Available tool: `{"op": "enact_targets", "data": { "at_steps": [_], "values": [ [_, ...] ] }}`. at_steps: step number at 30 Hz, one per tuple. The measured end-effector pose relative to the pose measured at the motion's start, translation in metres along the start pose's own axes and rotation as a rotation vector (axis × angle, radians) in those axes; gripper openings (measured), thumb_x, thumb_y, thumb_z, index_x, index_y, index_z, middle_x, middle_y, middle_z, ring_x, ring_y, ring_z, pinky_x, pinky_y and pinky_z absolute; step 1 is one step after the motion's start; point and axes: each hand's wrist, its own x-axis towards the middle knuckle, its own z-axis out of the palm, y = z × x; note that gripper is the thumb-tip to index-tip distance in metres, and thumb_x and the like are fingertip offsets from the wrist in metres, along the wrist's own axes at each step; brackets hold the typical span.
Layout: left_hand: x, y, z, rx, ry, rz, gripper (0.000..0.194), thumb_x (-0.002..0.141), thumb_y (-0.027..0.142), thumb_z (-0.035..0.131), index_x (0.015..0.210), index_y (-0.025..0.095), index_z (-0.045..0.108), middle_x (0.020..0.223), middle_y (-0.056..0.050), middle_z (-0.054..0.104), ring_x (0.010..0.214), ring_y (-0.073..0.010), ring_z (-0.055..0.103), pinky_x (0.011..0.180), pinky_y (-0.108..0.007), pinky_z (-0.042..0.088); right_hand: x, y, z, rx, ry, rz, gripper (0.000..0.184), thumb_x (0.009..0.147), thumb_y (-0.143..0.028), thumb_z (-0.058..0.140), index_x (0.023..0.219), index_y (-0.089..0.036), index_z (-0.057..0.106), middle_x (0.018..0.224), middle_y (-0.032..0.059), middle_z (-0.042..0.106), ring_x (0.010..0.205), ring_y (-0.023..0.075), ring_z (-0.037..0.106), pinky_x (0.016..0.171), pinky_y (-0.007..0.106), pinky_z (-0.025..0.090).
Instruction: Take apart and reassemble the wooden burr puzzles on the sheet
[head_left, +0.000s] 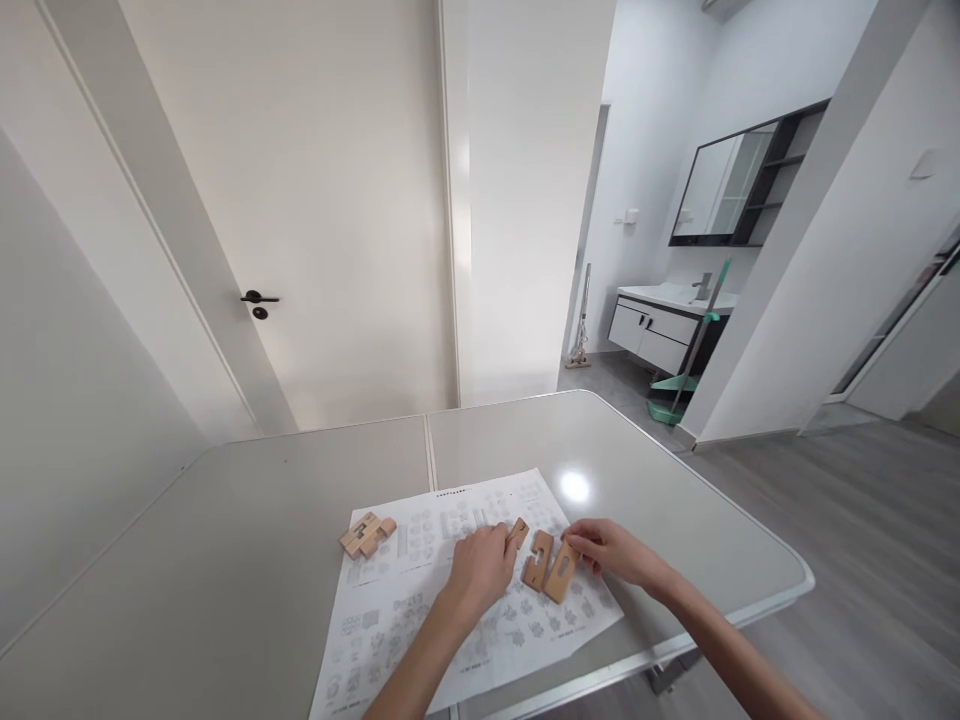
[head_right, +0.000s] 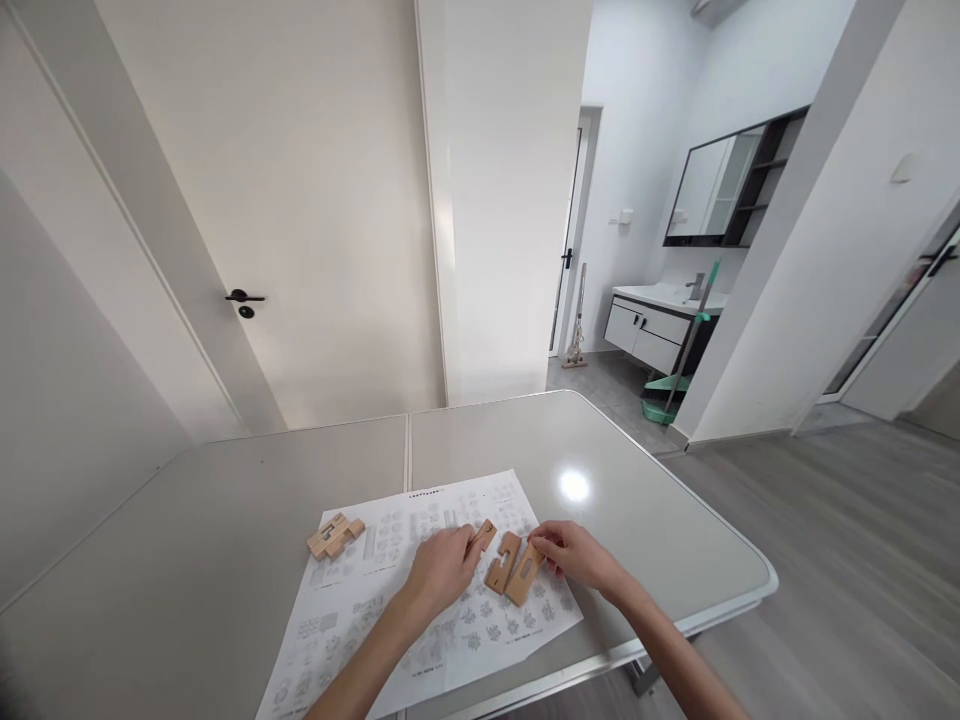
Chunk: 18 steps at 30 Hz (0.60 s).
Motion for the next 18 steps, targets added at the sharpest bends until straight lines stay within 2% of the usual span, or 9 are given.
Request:
{"op": "enact_targets", "data": {
  "at_steps": [4, 9, 12, 18],
  "values": [
    [0.005, 0.0, 0.001, 0.03, 0.0, 0.008, 0.047, 0.105, 0.044, 0.03, 0.087, 0.02, 0.066, 0.099, -0.011, 0.074, 0.089, -0.0293, 0.071, 0.071, -0.035, 0.048, 0.008, 0.007, 0.007, -0.011, 0.036, 0.01, 0.031, 0.081, -0.047, 0.068, 0.087, -0.018, 0.078, 0.065, 0.001, 0.072, 0.051, 0.0156, 0.06, 0.05, 0.026, 0.05],
    [0.01, -0.001, 0.001, 0.063, 0.002, 0.001, 0.036, 0.104, 0.038, 0.034, 0.098, 0.018, 0.063, 0.099, -0.013, 0.075, 0.09, -0.0313, 0.072, 0.071, -0.036, 0.049, 0.016, 0.008, 0.016, -0.041, 0.084, 0.022, 0.023, 0.079, -0.041, 0.07, 0.08, -0.019, 0.077, 0.066, 0.0028, 0.074, 0.054, 0.018, 0.066, 0.05, 0.026, 0.052],
    [0.012, -0.002, 0.001, 0.07, -0.003, -0.004, 0.029, 0.103, 0.035, 0.038, 0.1, 0.018, 0.062, 0.101, -0.013, 0.074, 0.09, -0.0308, 0.072, 0.071, -0.036, 0.048, 0.02, 0.007, 0.02, -0.055, 0.116, 0.017, 0.02, 0.079, -0.039, 0.07, 0.078, -0.02, 0.075, 0.069, 0.0033, 0.076, 0.052, 0.0172, 0.067, 0.05, 0.025, 0.051],
    [0.01, 0.003, -0.001, 0.029, 0.005, 0.007, 0.03, 0.103, 0.036, 0.036, 0.103, 0.02, 0.061, 0.109, -0.012, 0.071, 0.098, -0.0283, 0.07, 0.077, -0.035, 0.048, 0.023, 0.003, 0.027, -0.029, 0.125, 0.006, 0.017, 0.079, -0.037, 0.07, 0.078, -0.021, 0.074, 0.06, 0.0013, 0.074, 0.047, 0.0184, 0.068, 0.047, 0.026, 0.051]
  ]
}}
